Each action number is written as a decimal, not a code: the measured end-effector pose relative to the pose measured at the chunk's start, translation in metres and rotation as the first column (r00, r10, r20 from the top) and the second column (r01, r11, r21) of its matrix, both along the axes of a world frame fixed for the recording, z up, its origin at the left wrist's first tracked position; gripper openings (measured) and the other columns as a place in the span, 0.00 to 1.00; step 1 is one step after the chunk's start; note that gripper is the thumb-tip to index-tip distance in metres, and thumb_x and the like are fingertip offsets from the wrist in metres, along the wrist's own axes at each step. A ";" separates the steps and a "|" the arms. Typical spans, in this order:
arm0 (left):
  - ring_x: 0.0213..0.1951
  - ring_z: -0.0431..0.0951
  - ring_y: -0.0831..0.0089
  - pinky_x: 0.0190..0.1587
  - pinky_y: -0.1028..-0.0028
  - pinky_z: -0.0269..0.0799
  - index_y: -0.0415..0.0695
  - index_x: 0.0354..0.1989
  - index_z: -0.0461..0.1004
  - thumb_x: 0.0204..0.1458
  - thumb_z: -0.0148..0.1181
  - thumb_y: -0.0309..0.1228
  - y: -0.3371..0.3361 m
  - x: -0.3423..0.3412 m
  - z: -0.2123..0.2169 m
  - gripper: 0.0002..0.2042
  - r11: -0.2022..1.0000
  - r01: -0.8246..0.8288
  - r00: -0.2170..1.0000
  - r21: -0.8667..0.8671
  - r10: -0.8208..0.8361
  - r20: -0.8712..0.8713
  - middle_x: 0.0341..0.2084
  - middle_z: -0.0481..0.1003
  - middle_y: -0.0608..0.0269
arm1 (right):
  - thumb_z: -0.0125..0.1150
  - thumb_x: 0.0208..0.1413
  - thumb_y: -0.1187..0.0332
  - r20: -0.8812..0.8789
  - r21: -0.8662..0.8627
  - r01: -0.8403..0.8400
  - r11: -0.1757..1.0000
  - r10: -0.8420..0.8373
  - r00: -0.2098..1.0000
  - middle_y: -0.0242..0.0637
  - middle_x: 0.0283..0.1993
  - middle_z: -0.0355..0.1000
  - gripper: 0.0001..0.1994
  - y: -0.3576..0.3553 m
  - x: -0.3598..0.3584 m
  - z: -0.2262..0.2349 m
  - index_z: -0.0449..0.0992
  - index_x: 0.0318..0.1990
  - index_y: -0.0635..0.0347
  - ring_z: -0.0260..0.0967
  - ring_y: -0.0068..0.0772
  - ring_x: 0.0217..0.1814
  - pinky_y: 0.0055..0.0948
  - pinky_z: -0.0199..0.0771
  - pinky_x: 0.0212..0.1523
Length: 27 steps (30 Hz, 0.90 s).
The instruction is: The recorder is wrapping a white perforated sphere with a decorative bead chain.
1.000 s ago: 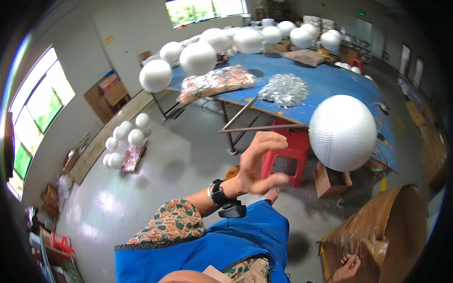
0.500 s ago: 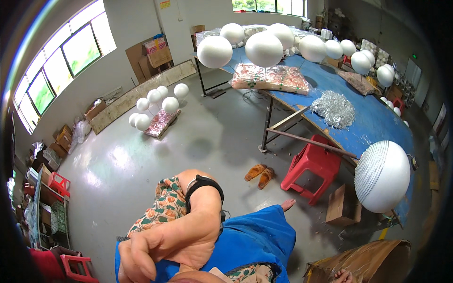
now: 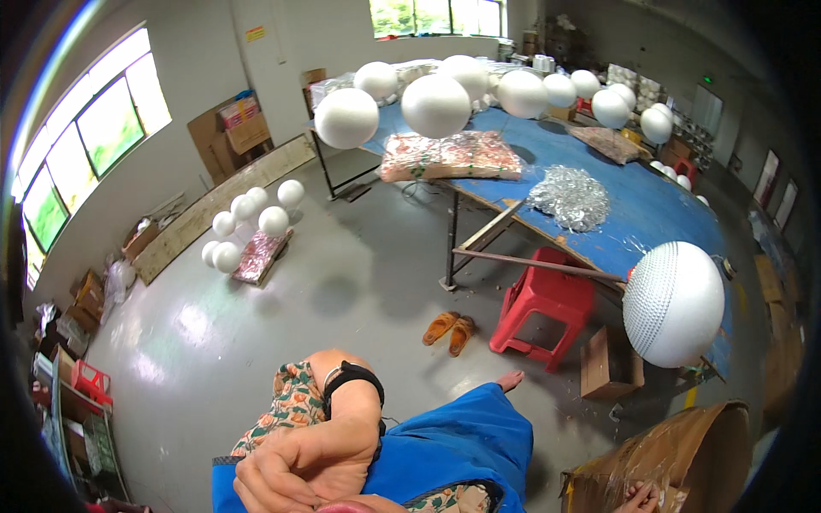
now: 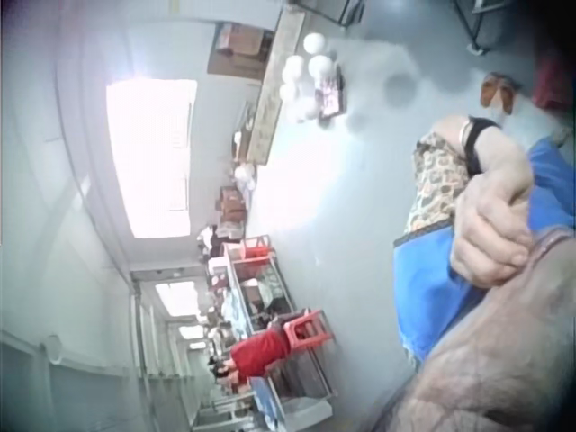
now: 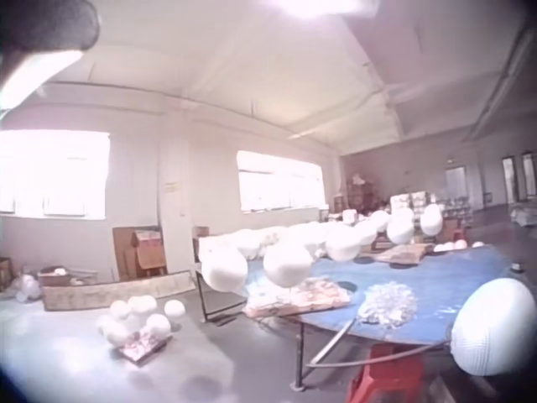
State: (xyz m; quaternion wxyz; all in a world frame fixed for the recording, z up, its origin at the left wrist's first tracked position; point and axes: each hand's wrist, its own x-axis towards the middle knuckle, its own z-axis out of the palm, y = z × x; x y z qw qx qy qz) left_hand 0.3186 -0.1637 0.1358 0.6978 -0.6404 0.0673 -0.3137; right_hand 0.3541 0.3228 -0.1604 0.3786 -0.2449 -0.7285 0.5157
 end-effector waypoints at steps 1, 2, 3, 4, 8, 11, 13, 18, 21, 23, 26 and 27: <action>0.26 0.67 0.79 0.24 0.81 0.66 0.44 0.24 0.67 0.39 0.57 0.14 0.000 0.003 -0.006 0.10 1.000 -0.022 0.987 -0.008 0.023 0.156 0.21 0.66 0.70 | 0.48 0.57 0.64 -0.028 0.004 -0.007 1.000 0.007 1.000 0.25 0.24 0.65 0.07 0.001 0.002 0.006 0.67 0.37 0.56 0.57 0.13 0.23 0.11 0.58 0.23; 0.26 0.67 0.78 0.25 0.82 0.66 0.44 0.24 0.66 0.39 0.57 0.14 0.000 0.003 -0.007 0.10 0.999 -0.043 0.950 -0.022 0.047 0.310 0.22 0.65 0.70 | 0.48 0.57 0.64 -0.056 -0.023 0.005 1.000 -0.006 0.998 0.24 0.23 0.64 0.06 -0.003 0.005 0.013 0.68 0.36 0.55 0.56 0.12 0.22 0.11 0.57 0.22; 0.26 0.67 0.78 0.25 0.82 0.66 0.44 0.24 0.66 0.39 0.57 0.14 0.001 0.000 -0.006 0.10 0.999 -0.026 0.951 -0.018 0.031 0.308 0.22 0.65 0.70 | 0.48 0.57 0.64 -0.057 -0.020 0.021 1.000 -0.023 0.998 0.24 0.23 0.64 0.06 0.002 0.010 0.014 0.68 0.36 0.55 0.56 0.12 0.22 0.11 0.57 0.22; 0.25 0.67 0.78 0.26 0.81 0.67 0.44 0.24 0.66 0.39 0.57 0.14 0.003 -0.003 -0.003 0.10 0.999 -0.013 0.975 0.051 0.001 0.224 0.22 0.65 0.70 | 0.48 0.57 0.64 -0.064 0.068 0.064 0.996 -0.059 0.996 0.25 0.23 0.64 0.06 0.011 0.014 0.013 0.68 0.35 0.56 0.56 0.12 0.22 0.11 0.57 0.22; 0.26 0.66 0.78 0.29 0.78 0.69 0.44 0.24 0.66 0.41 0.56 0.15 -0.007 -0.003 0.000 0.08 0.997 -0.053 0.994 -0.054 0.058 0.095 0.23 0.64 0.70 | 0.47 0.57 0.65 -0.038 0.197 0.111 0.974 -0.106 0.994 0.26 0.24 0.64 0.07 -0.016 0.035 0.062 0.68 0.33 0.58 0.56 0.13 0.23 0.13 0.57 0.23; 0.28 0.68 0.78 0.29 0.77 0.70 0.43 0.26 0.68 0.42 0.55 0.13 -0.004 -0.010 -0.010 0.09 0.992 0.125 0.962 -0.009 -0.119 0.247 0.25 0.66 0.69 | 0.47 0.57 0.66 -0.006 0.270 0.197 0.942 -0.203 0.979 0.27 0.25 0.64 0.08 -0.015 0.069 0.087 0.68 0.35 0.60 0.57 0.15 0.24 0.14 0.59 0.25; 0.28 0.69 0.77 0.28 0.77 0.70 0.43 0.26 0.68 0.41 0.55 0.14 -0.011 -0.014 -0.018 0.08 0.972 0.231 0.944 -0.039 -0.214 0.251 0.26 0.66 0.68 | 0.46 0.58 0.66 -0.028 0.362 0.184 0.914 -0.186 0.982 0.28 0.26 0.65 0.08 -0.004 0.087 0.103 0.68 0.36 0.61 0.58 0.17 0.26 0.15 0.61 0.27; 0.23 0.71 0.76 0.24 0.78 0.69 0.41 0.26 0.69 0.41 0.58 0.21 -0.006 -0.056 -0.029 0.05 0.878 0.447 0.886 -0.170 -0.408 0.221 0.27 0.68 0.65 | 0.49 0.56 0.70 -0.094 0.424 0.464 0.777 -0.472 0.876 0.33 0.35 0.68 0.09 -0.097 0.121 0.188 0.69 0.41 0.66 0.63 0.22 0.35 0.20 0.67 0.35; 0.22 0.70 0.75 0.22 0.80 0.67 0.42 0.25 0.68 0.42 0.56 0.26 0.001 -0.042 -0.035 0.03 0.870 0.431 0.736 -0.240 -0.186 0.651 0.26 0.68 0.66 | 0.53 0.52 0.70 -0.193 0.544 0.658 0.521 -0.685 0.702 0.33 0.32 0.69 0.07 -0.140 0.157 0.236 0.72 0.36 0.63 0.63 0.21 0.33 0.22 0.66 0.36; 0.21 0.70 0.75 0.21 0.82 0.65 0.42 0.23 0.68 0.43 0.54 0.31 -0.016 -0.055 -0.050 0.05 0.795 0.205 0.518 -0.570 0.407 0.753 0.24 0.69 0.67 | 0.54 0.51 0.70 -0.219 0.627 0.626 0.463 -0.666 0.713 0.35 0.25 0.68 0.06 -0.155 0.142 0.260 0.72 0.34 0.62 0.61 0.21 0.27 0.21 0.64 0.31; 0.28 0.69 0.64 0.30 0.66 0.67 0.39 0.26 0.67 0.43 0.54 0.31 -0.005 -0.103 -0.070 0.08 0.789 0.180 0.542 -0.588 0.419 0.728 0.28 0.68 0.56 | 0.55 0.50 0.71 -0.323 0.721 0.633 0.282 -0.672 0.667 0.35 0.20 0.65 0.05 -0.177 0.138 0.296 0.70 0.29 0.64 0.60 0.20 0.22 0.22 0.63 0.25; 0.32 0.69 0.58 0.34 0.59 0.67 0.37 0.27 0.66 0.43 0.54 0.31 0.008 -0.110 -0.072 0.09 0.795 0.094 0.522 -0.599 0.473 0.710 0.31 0.68 0.51 | 0.55 0.50 0.71 -0.364 0.723 0.649 0.236 -0.669 0.648 0.36 0.19 0.65 0.05 -0.184 0.149 0.304 0.70 0.29 0.64 0.61 0.21 0.21 0.22 0.63 0.24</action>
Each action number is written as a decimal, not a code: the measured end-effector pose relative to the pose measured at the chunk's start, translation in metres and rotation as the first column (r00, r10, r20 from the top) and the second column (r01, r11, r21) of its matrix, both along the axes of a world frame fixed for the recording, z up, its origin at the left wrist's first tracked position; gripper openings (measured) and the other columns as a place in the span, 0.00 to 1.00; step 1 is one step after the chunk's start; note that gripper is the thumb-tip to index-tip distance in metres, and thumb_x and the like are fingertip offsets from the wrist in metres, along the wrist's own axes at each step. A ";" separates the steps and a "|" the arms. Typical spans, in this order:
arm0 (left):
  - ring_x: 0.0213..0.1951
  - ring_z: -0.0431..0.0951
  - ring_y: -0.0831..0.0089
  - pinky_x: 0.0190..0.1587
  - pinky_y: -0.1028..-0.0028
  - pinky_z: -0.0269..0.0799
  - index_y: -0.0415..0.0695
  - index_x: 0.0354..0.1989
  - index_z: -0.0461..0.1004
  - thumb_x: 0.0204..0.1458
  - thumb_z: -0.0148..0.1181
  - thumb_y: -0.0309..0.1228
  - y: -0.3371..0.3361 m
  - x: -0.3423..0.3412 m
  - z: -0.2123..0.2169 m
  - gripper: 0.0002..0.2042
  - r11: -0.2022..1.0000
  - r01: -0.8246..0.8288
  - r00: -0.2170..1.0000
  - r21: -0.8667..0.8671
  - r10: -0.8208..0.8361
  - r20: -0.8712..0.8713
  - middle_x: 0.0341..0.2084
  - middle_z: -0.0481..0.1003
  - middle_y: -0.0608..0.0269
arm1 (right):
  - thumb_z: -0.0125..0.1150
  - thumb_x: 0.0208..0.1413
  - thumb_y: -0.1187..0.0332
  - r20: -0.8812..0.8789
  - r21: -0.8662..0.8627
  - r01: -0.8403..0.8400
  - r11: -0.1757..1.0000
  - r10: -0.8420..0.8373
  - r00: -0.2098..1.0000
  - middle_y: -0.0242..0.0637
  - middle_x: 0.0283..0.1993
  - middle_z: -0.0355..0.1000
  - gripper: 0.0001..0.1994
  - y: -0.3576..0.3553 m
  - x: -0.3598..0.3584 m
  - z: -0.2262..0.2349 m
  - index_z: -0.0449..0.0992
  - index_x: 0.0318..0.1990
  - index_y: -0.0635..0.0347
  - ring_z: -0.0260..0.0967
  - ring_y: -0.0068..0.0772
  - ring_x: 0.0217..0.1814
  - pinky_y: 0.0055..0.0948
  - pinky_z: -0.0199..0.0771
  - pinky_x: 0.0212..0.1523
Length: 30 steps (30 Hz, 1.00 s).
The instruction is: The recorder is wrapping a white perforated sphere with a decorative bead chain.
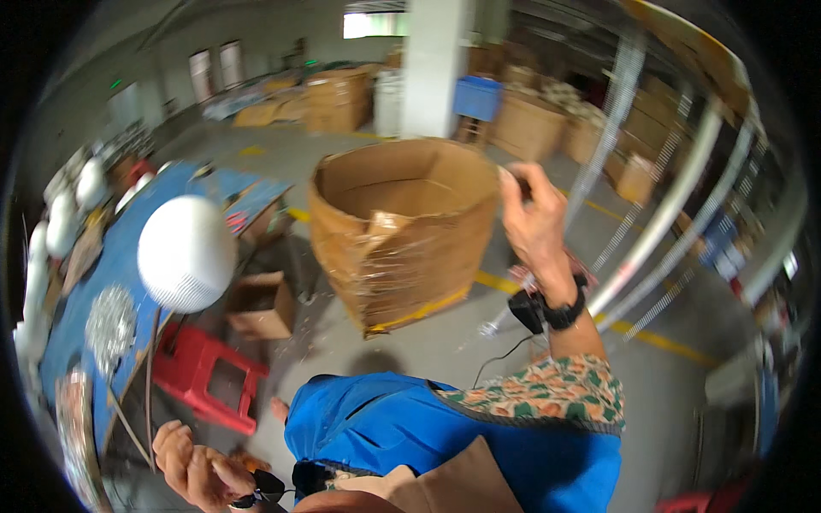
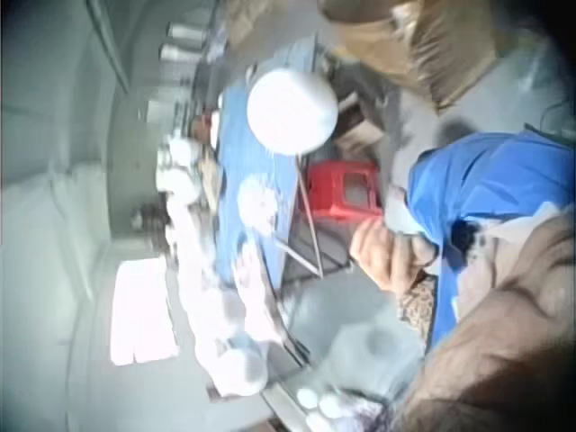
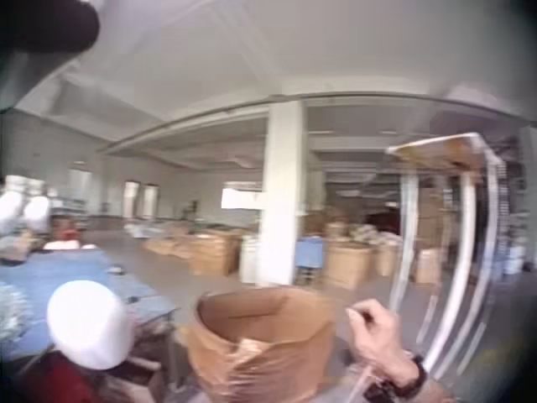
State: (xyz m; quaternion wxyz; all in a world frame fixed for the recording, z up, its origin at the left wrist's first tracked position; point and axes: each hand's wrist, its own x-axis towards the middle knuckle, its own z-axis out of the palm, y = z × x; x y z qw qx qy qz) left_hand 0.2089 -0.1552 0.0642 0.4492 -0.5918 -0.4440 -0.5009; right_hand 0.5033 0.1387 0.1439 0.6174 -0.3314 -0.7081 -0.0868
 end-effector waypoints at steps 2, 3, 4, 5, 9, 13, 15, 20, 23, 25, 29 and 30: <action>0.33 0.69 0.54 0.37 0.59 0.66 0.32 0.29 0.67 0.41 0.51 0.23 0.020 -0.003 -0.001 0.08 0.988 0.020 0.997 -0.156 -0.009 0.073 0.30 0.68 0.48 | 0.55 0.50 0.71 -0.022 -0.001 0.095 0.995 -0.095 0.995 0.36 0.18 0.65 0.06 -0.014 0.027 0.012 0.70 0.28 0.65 0.61 0.23 0.20 0.23 0.63 0.23; 0.32 0.69 0.55 0.36 0.60 0.66 0.32 0.30 0.68 0.41 0.51 0.22 0.034 -0.001 -0.001 0.07 0.982 0.069 0.992 -0.176 -0.049 0.115 0.29 0.68 0.48 | 0.55 0.50 0.70 -0.036 -0.009 0.114 0.993 -0.114 0.993 0.36 0.18 0.65 0.06 -0.018 0.043 0.017 0.70 0.28 0.65 0.61 0.24 0.19 0.23 0.63 0.22; 0.31 0.69 0.56 0.35 0.61 0.65 0.32 0.30 0.68 0.41 0.52 0.20 0.059 0.000 -0.009 0.07 0.970 0.141 0.980 -0.199 -0.108 0.167 0.28 0.68 0.48 | 0.55 0.50 0.70 -0.038 -0.008 0.180 0.984 -0.180 0.983 0.36 0.18 0.65 0.06 -0.020 0.063 0.016 0.70 0.28 0.65 0.61 0.24 0.19 0.23 0.63 0.22; 0.30 0.68 0.56 0.31 0.64 0.64 0.34 0.29 0.68 0.37 0.55 0.21 0.071 0.000 -0.010 0.08 0.959 0.185 0.973 -0.217 -0.147 0.180 0.26 0.68 0.49 | 0.55 0.50 0.69 -0.047 0.000 0.245 0.970 -0.244 0.969 0.37 0.18 0.65 0.07 -0.023 0.079 0.019 0.70 0.28 0.65 0.62 0.24 0.18 0.24 0.63 0.22; 0.30 0.68 0.58 0.32 0.67 0.64 0.36 0.28 0.68 0.37 0.58 0.21 0.096 0.004 -0.016 0.08 0.916 0.253 0.961 -0.313 -0.199 0.192 0.27 0.68 0.52 | 0.54 0.51 0.66 -0.042 0.009 0.497 0.868 -0.496 0.867 0.41 0.19 0.68 0.09 -0.023 0.145 0.028 0.71 0.28 0.63 0.66 0.33 0.20 0.29 0.65 0.24; 0.30 0.68 0.59 0.34 0.68 0.63 0.35 0.28 0.68 0.39 0.60 0.24 0.123 0.002 -0.032 0.08 0.776 0.330 0.938 -0.538 -0.204 0.281 0.28 0.69 0.52 | 0.52 0.49 0.60 -0.100 -0.102 0.722 0.684 -0.729 0.677 0.46 0.24 0.71 0.13 -0.008 0.249 0.027 0.72 0.29 0.63 0.71 0.44 0.28 0.34 0.68 0.30; 0.30 0.68 0.58 0.34 0.68 0.63 0.35 0.27 0.68 0.39 0.59 0.24 0.131 -0.008 -0.051 0.08 0.729 0.363 0.923 -0.580 -0.199 0.329 0.28 0.69 0.51 | 0.52 0.48 0.60 -0.170 -0.156 0.780 0.606 -0.795 0.583 0.46 0.26 0.72 0.13 -0.010 0.290 0.029 0.74 0.31 0.61 0.71 0.45 0.31 0.35 0.67 0.33; 0.30 0.69 0.56 0.34 0.68 0.64 0.34 0.25 0.68 0.40 0.59 0.26 0.146 -0.017 -0.080 0.09 0.626 0.415 0.885 -0.660 -0.108 0.454 0.27 0.69 0.50 | 0.52 0.47 0.54 -0.312 -0.215 0.887 0.410 -0.889 0.335 0.41 0.30 0.74 0.16 -0.017 0.357 0.050 0.74 0.34 0.57 0.70 0.43 0.37 0.37 0.67 0.38; 0.26 0.68 0.66 0.29 0.74 0.64 0.32 0.25 0.67 0.43 0.58 0.27 0.158 -0.022 -0.086 0.09 0.632 0.410 0.898 -0.657 -0.154 0.413 0.25 0.68 0.54 | 0.52 0.47 0.52 -0.363 -0.171 0.896 0.411 -0.871 0.330 0.40 0.31 0.74 0.17 -0.011 0.363 0.076 0.74 0.35 0.56 0.70 0.43 0.38 0.36 0.67 0.40; 0.22 0.66 0.75 0.23 0.80 0.61 0.32 0.24 0.66 0.46 0.57 0.27 0.168 -0.020 -0.085 0.10 0.671 0.420 0.903 -0.611 -0.244 0.354 0.24 0.66 0.58 | 0.53 0.46 0.51 -0.334 -0.120 0.919 0.375 -0.887 0.319 0.40 0.33 0.74 0.19 -0.012 0.365 0.100 0.73 0.37 0.56 0.70 0.44 0.40 0.36 0.66 0.42; 0.22 0.64 0.76 0.22 0.79 0.60 0.32 0.23 0.66 0.46 0.58 0.26 0.173 -0.014 -0.081 0.10 0.645 0.429 0.893 -0.632 -0.200 0.403 0.23 0.66 0.59 | 0.53 0.45 0.51 -0.295 -0.110 0.948 0.297 -0.921 0.254 0.44 0.37 0.73 0.20 0.009 0.376 0.132 0.71 0.39 0.58 0.69 0.45 0.43 0.37 0.65 0.44; 0.21 0.64 0.76 0.21 0.79 0.59 0.32 0.23 0.65 0.46 0.58 0.26 0.173 -0.013 -0.080 0.10 0.623 0.429 0.892 -0.654 -0.178 0.415 0.22 0.65 0.59 | 0.53 0.45 0.51 -0.303 -0.108 0.948 0.301 -0.918 0.257 0.44 0.37 0.73 0.20 0.015 0.384 0.138 0.71 0.39 0.58 0.69 0.45 0.43 0.37 0.65 0.44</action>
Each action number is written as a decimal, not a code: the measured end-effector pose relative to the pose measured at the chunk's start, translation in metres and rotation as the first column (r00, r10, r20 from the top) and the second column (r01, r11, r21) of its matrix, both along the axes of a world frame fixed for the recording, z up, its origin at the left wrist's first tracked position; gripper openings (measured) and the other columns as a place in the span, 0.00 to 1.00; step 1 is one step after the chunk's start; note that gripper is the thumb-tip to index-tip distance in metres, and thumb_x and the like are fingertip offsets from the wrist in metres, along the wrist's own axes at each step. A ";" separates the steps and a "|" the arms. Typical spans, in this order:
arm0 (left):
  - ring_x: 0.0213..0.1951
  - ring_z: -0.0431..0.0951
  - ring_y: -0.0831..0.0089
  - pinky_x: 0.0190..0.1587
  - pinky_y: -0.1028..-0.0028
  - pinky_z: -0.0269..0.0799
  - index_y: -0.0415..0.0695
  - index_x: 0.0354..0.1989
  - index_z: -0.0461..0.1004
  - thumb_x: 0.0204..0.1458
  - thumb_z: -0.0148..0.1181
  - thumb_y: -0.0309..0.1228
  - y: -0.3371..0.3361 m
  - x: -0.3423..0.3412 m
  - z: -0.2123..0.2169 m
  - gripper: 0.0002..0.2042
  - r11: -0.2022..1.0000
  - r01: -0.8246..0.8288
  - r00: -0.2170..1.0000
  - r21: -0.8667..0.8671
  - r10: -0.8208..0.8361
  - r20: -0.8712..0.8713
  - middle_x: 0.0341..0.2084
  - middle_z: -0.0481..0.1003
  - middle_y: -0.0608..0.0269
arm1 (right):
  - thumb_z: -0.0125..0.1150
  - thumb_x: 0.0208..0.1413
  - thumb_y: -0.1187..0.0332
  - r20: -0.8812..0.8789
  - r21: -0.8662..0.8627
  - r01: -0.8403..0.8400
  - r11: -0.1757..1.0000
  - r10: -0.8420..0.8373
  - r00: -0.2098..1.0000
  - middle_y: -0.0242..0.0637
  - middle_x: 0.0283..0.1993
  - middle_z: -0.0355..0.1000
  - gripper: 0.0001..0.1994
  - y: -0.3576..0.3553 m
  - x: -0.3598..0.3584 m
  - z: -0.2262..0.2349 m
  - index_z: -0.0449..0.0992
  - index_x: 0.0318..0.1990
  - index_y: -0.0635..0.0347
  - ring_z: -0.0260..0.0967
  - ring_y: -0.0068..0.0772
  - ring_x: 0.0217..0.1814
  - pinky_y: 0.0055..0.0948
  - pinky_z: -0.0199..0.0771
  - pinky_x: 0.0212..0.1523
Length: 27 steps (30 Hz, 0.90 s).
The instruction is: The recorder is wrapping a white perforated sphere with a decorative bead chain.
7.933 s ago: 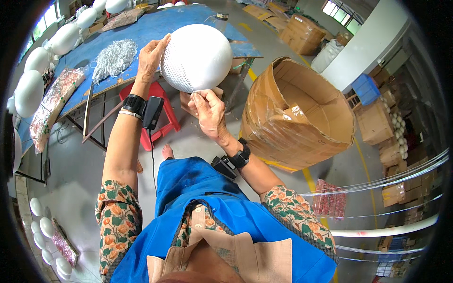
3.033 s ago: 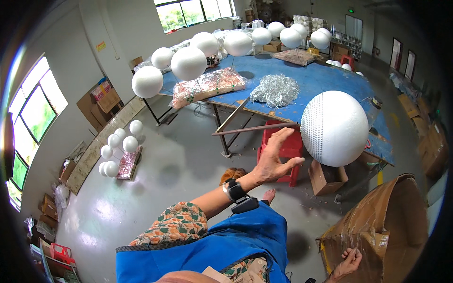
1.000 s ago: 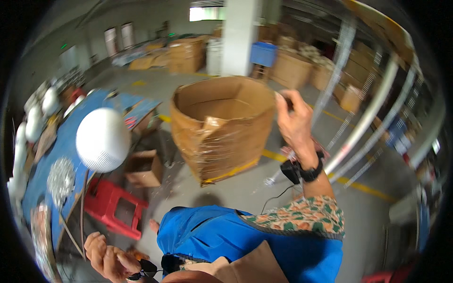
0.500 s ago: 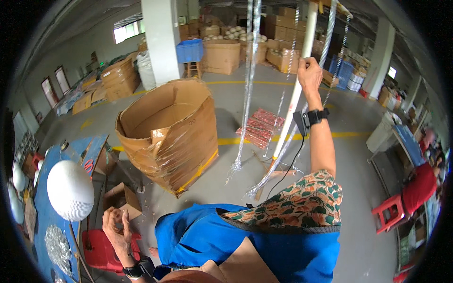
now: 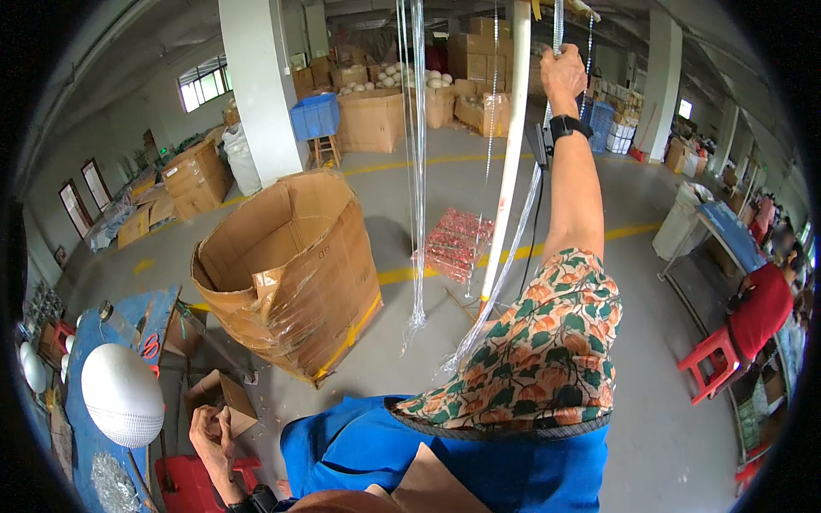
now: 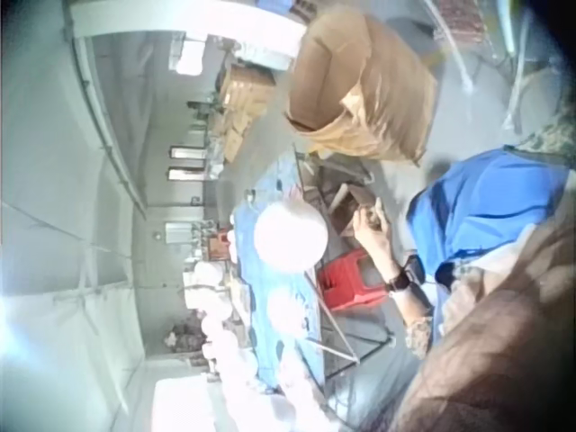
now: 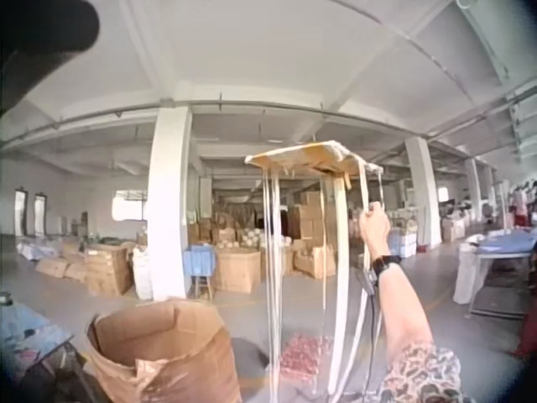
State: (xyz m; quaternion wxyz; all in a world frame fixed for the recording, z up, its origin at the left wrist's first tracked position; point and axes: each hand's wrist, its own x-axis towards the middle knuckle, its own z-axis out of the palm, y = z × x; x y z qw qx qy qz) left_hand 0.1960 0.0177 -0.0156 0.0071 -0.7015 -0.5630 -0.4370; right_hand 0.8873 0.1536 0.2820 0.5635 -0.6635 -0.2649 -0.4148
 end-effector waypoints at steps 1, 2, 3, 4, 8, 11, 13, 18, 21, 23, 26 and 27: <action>0.21 0.63 0.76 0.21 0.79 0.58 0.32 0.23 0.65 0.46 0.58 0.26 0.001 0.001 0.001 0.10 0.999 -0.006 1.000 -0.039 0.007 0.006 0.21 0.65 0.60 | 0.53 0.45 0.50 0.024 -0.016 0.056 0.998 -0.055 0.998 0.42 0.37 0.73 0.21 0.006 0.009 0.007 0.71 0.40 0.56 0.68 0.44 0.43 0.36 0.65 0.44; 0.21 0.63 0.76 0.21 0.79 0.58 0.32 0.23 0.65 0.46 0.58 0.26 0.001 0.003 0.002 0.10 0.999 -0.011 1.000 -0.033 0.012 0.006 0.21 0.65 0.60 | 0.53 0.44 0.48 0.048 -0.033 0.109 0.993 -0.108 0.993 0.40 0.37 0.73 0.23 0.011 0.014 0.013 0.72 0.42 0.55 0.68 0.44 0.43 0.36 0.64 0.45; 0.20 0.63 0.77 0.20 0.79 0.57 0.32 0.22 0.65 0.46 0.58 0.26 0.002 0.005 0.003 0.10 1.000 0.004 1.000 0.003 -0.004 0.012 0.21 0.65 0.60 | 0.53 0.45 0.50 0.091 -0.011 0.122 0.992 -0.121 0.988 0.41 0.36 0.73 0.20 0.016 0.020 0.016 0.73 0.40 0.56 0.68 0.46 0.42 0.37 0.65 0.43; 0.19 0.62 0.77 0.19 0.80 0.57 0.32 0.22 0.65 0.46 0.57 0.26 0.003 0.008 0.004 0.10 0.999 0.020 1.000 0.039 -0.020 0.017 0.21 0.64 0.60 | 0.53 0.45 0.50 0.090 -0.006 0.119 0.993 -0.118 0.989 0.41 0.36 0.73 0.20 0.019 0.026 0.020 0.73 0.40 0.56 0.68 0.46 0.42 0.37 0.65 0.43; 0.18 0.62 0.78 0.19 0.81 0.56 0.32 0.22 0.65 0.46 0.57 0.26 -0.003 0.026 0.022 0.10 1.000 -0.001 0.996 0.001 0.001 0.087 0.20 0.64 0.61 | 0.50 0.48 0.54 0.132 -0.050 0.126 0.991 -0.119 0.984 0.44 0.36 0.72 0.15 0.022 0.037 0.025 0.74 0.35 0.54 0.68 0.48 0.41 0.39 0.66 0.40; 0.20 0.67 0.73 0.19 0.80 0.61 0.33 0.23 0.66 0.44 0.58 0.25 -0.002 0.024 0.025 0.08 0.994 -0.028 0.994 -0.109 0.040 0.106 0.24 0.67 0.56 | 0.49 0.49 0.54 0.155 0.008 0.107 0.994 -0.107 0.982 0.43 0.37 0.72 0.15 0.025 0.039 0.022 0.75 0.36 0.52 0.68 0.47 0.41 0.38 0.67 0.40; 0.20 0.67 0.72 0.19 0.79 0.61 0.33 0.23 0.66 0.45 0.58 0.25 0.004 0.015 0.018 0.08 0.997 -0.004 0.997 -0.071 0.009 0.073 0.24 0.67 0.56 | 0.50 0.48 0.53 0.191 0.181 0.023 0.983 -0.058 0.980 0.41 0.36 0.72 0.15 0.022 0.020 0.019 0.76 0.36 0.50 0.69 0.46 0.39 0.37 0.67 0.39; 0.19 0.67 0.73 0.18 0.79 0.60 0.33 0.23 0.66 0.45 0.58 0.25 0.011 0.019 0.021 0.08 0.998 0.016 0.998 -0.061 -0.012 0.063 0.24 0.67 0.56 | 0.49 0.49 0.57 0.237 0.274 0.031 0.961 -0.098 0.967 0.42 0.31 0.72 0.12 0.019 0.023 0.015 0.77 0.32 0.51 0.69 0.46 0.34 0.39 0.68 0.35; 0.19 0.66 0.76 0.17 0.81 0.59 0.32 0.23 0.66 0.46 0.57 0.25 0.009 0.023 0.020 0.09 0.997 0.043 0.995 -0.062 -0.037 0.092 0.24 0.67 0.57 | 0.50 0.48 0.58 0.264 0.388 -0.032 0.921 -0.078 0.961 0.41 0.29 0.72 0.12 0.016 0.016 0.018 0.76 0.31 0.54 0.70 0.46 0.32 0.38 0.68 0.34; 0.18 0.65 0.79 0.17 0.82 0.59 0.32 0.23 0.66 0.46 0.57 0.25 0.006 0.021 0.021 0.09 0.995 0.048 0.993 -0.084 -0.038 0.115 0.24 0.67 0.58 | 0.52 0.47 0.59 0.244 0.498 -0.143 0.856 0.020 0.970 0.41 0.26 0.73 0.13 0.010 0.005 0.024 0.75 0.28 0.59 0.70 0.44 0.29 0.37 0.68 0.33; 0.17 0.64 0.83 0.16 0.84 0.57 0.31 0.23 0.66 0.47 0.57 0.26 0.009 0.019 0.018 0.10 0.995 0.036 0.993 -0.096 -0.025 0.112 0.24 0.66 0.60 | 0.52 0.51 0.63 0.312 0.509 -0.436 0.742 0.314 0.897 0.41 0.29 0.73 0.13 0.009 0.048 0.056 0.70 0.31 0.68 0.71 0.30 0.24 0.24 0.68 0.23; 0.16 0.63 0.84 0.15 0.85 0.56 0.31 0.23 0.66 0.47 0.57 0.27 0.008 0.017 0.017 0.10 0.996 0.042 0.989 -0.082 -0.030 0.143 0.23 0.66 0.60 | 0.52 0.52 0.66 0.419 0.518 -0.656 0.548 0.506 0.754 0.41 0.28 0.72 0.12 -0.002 0.022 0.066 0.66 0.30 0.70 0.69 0.23 0.21 0.17 0.66 0.19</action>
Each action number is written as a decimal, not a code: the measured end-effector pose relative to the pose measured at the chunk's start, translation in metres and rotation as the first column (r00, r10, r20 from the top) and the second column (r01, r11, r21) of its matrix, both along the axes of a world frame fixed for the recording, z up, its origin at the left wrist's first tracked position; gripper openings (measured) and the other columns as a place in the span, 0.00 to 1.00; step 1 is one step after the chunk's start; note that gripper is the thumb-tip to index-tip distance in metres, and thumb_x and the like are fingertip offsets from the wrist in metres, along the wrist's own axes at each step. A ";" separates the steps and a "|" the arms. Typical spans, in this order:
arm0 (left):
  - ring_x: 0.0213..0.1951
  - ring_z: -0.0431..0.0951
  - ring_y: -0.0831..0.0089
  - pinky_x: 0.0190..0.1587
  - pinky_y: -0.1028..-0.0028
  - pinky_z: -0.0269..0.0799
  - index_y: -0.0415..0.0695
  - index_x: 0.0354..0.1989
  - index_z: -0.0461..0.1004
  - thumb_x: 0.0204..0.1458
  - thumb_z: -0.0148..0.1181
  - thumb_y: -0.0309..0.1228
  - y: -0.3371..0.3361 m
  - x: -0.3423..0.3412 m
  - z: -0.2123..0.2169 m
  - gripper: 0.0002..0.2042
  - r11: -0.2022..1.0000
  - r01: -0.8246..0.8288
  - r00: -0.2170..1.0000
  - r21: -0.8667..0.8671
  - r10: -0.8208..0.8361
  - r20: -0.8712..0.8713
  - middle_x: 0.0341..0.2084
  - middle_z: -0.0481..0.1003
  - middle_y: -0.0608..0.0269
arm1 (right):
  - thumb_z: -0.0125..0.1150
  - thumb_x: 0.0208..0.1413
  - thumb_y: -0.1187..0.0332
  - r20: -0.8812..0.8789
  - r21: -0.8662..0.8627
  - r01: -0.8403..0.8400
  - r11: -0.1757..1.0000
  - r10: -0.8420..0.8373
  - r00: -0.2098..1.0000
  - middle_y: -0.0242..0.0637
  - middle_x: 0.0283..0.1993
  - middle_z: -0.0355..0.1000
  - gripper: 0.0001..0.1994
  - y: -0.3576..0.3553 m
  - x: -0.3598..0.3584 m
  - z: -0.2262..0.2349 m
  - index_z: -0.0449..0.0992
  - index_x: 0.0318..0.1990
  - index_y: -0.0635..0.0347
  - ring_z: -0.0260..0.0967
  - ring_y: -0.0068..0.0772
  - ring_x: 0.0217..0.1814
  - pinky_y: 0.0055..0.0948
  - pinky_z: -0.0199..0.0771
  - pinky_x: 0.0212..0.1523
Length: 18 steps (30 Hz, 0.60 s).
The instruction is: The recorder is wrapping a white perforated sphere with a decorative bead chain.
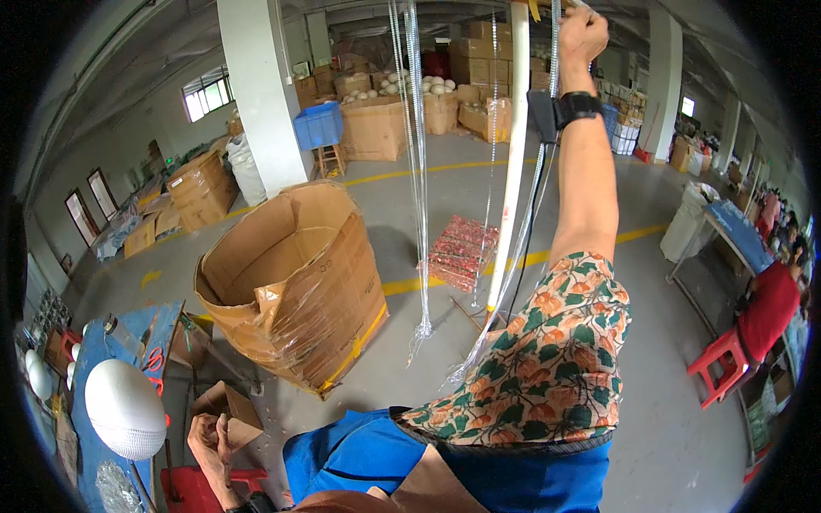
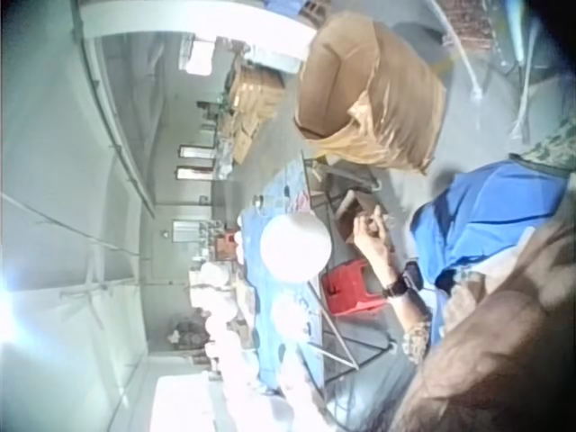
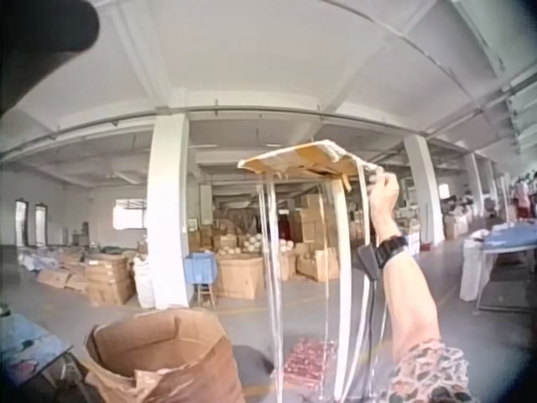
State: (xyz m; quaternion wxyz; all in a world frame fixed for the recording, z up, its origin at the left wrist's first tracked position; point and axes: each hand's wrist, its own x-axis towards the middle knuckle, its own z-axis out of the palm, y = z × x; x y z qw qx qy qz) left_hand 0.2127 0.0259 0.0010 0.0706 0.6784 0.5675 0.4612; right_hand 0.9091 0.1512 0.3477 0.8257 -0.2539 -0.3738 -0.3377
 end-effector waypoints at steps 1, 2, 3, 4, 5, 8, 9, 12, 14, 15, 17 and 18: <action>0.16 0.62 0.84 0.15 0.85 0.56 0.31 0.23 0.66 0.47 0.57 0.27 -0.001 -0.002 -0.001 0.11 1.000 0.003 1.000 0.012 -0.003 0.031 0.23 0.66 0.61 | 0.49 0.52 0.65 -0.033 -0.078 -0.118 0.990 0.115 0.993 0.43 0.30 0.73 0.11 -0.004 0.004 0.018 0.67 0.32 0.67 0.71 0.32 0.26 0.27 0.70 0.23; 0.16 0.62 0.84 0.15 0.85 0.56 0.31 0.23 0.66 0.47 0.57 0.27 -0.002 -0.002 -0.002 0.11 1.000 -0.002 0.999 0.011 0.002 0.033 0.23 0.66 0.61 | 0.52 0.51 0.63 0.025 -0.041 -0.183 0.982 0.184 0.983 0.39 0.28 0.71 0.11 -0.013 -0.016 0.033 0.68 0.33 0.62 0.68 0.27 0.24 0.24 0.68 0.23; 0.16 0.62 0.84 0.15 0.85 0.56 0.32 0.23 0.66 0.47 0.57 0.27 -0.001 -0.002 -0.002 0.10 1.000 0.000 1.000 0.008 -0.001 0.017 0.22 0.66 0.61 | 0.55 0.50 0.62 0.083 -0.009 -0.250 0.968 0.250 0.965 0.35 0.26 0.69 0.10 -0.018 -0.041 0.049 0.69 0.34 0.58 0.64 0.22 0.23 0.20 0.66 0.23; 0.16 0.62 0.84 0.15 0.84 0.56 0.32 0.23 0.66 0.47 0.58 0.27 0.000 0.000 -0.001 0.10 1.000 0.009 1.000 0.008 -0.009 0.000 0.22 0.66 0.61 | 0.54 0.51 0.62 0.094 -0.036 -0.164 0.986 0.166 0.982 0.33 0.22 0.68 0.09 -0.017 -0.054 0.073 0.69 0.31 0.58 0.63 0.21 0.21 0.21 0.64 0.20; 0.16 0.62 0.84 0.15 0.84 0.56 0.32 0.23 0.66 0.47 0.58 0.27 0.001 -0.001 -0.003 0.10 1.000 0.008 1.000 0.009 -0.008 0.004 0.22 0.66 0.61 | 0.53 0.51 0.63 0.111 -0.059 -0.076 0.995 0.083 0.990 0.30 0.19 0.67 0.09 -0.014 -0.070 0.098 0.70 0.29 0.58 0.63 0.20 0.19 0.22 0.62 0.17; 0.18 0.64 0.79 0.17 0.81 0.59 0.32 0.23 0.66 0.46 0.58 0.27 -0.004 0.006 0.003 0.10 1.000 -0.015 1.000 0.010 0.015 0.000 0.21 0.66 0.59 | 0.53 0.49 0.64 0.351 -0.173 -0.014 0.985 0.075 0.933 0.36 0.20 0.67 0.10 -0.014 -0.183 0.123 0.70 0.25 0.61 0.65 0.26 0.21 0.27 0.64 0.20; 0.18 0.64 0.79 0.17 0.81 0.59 0.32 0.23 0.66 0.46 0.58 0.27 0.002 0.011 0.003 0.10 1.000 0.003 1.000 0.018 -0.003 0.001 0.21 0.66 0.59 | 0.48 0.49 0.66 0.435 0.165 0.438 0.884 -0.464 0.772 0.42 0.26 0.69 0.08 0.029 -0.173 0.156 0.71 0.27 0.60 0.67 0.33 0.28 0.32 0.67 0.27; 0.21 0.67 0.75 0.19 0.79 0.61 0.32 0.22 0.67 0.45 0.58 0.25 0.005 0.009 -0.005 0.09 0.999 -0.017 1.000 0.030 0.017 -0.012 0.21 0.67 0.56 | 0.48 0.38 0.67 0.549 0.593 0.715 0.370 -0.835 -0.023 0.39 0.30 0.67 0.08 0.125 -0.246 0.151 0.72 0.27 0.55 0.65 0.40 0.34 0.35 0.69 0.36; 0.21 0.68 0.73 0.21 0.78 0.62 0.32 0.22 0.67 0.44 0.58 0.25 -0.010 -0.002 -0.015 0.09 0.997 -0.081 0.997 0.004 0.081 0.011 0.21 0.68 0.55 | 0.45 0.46 0.71 0.726 -0.325 0.463 0.825 -0.096 0.681 0.45 0.33 0.69 0.07 0.135 -0.334 0.087 0.71 0.28 0.62 0.65 0.42 0.34 0.37 0.67 0.41; 0.21 0.68 0.72 0.22 0.77 0.63 0.32 0.22 0.67 0.44 0.59 0.25 -0.006 0.008 -0.010 0.09 0.999 -0.041 0.999 0.006 0.041 0.030 0.21 0.68 0.55 | 0.46 0.51 0.70 0.730 -0.069 0.569 0.819 -0.347 0.588 0.41 0.25 0.69 0.07 0.173 -0.329 0.083 0.70 0.27 0.62 0.65 0.34 0.22 0.31 0.69 0.26; 0.19 0.67 0.73 0.22 0.77 0.63 0.33 0.21 0.68 0.43 0.59 0.25 -0.012 0.005 -0.015 0.08 0.997 -0.065 0.992 -0.039 0.068 0.104 0.19 0.68 0.57 | 0.46 0.50 0.64 0.866 -0.323 0.691 0.647 -0.093 0.491 0.44 0.33 0.72 0.10 0.202 -0.314 0.051 0.68 0.34 0.62 0.71 0.43 0.35 0.37 0.71 0.30; 0.19 0.67 0.74 0.21 0.78 0.62 0.33 0.21 0.68 0.43 0.59 0.25 -0.015 0.001 -0.021 0.08 0.998 -0.068 0.994 -0.009 0.069 0.090 0.18 0.67 0.58 | 0.48 0.45 0.69 0.819 -0.400 0.670 0.626 -0.084 0.568 0.44 0.34 0.72 0.09 0.206 -0.311 0.049 0.71 0.33 0.61 0.71 0.44 0.37 0.38 0.71 0.33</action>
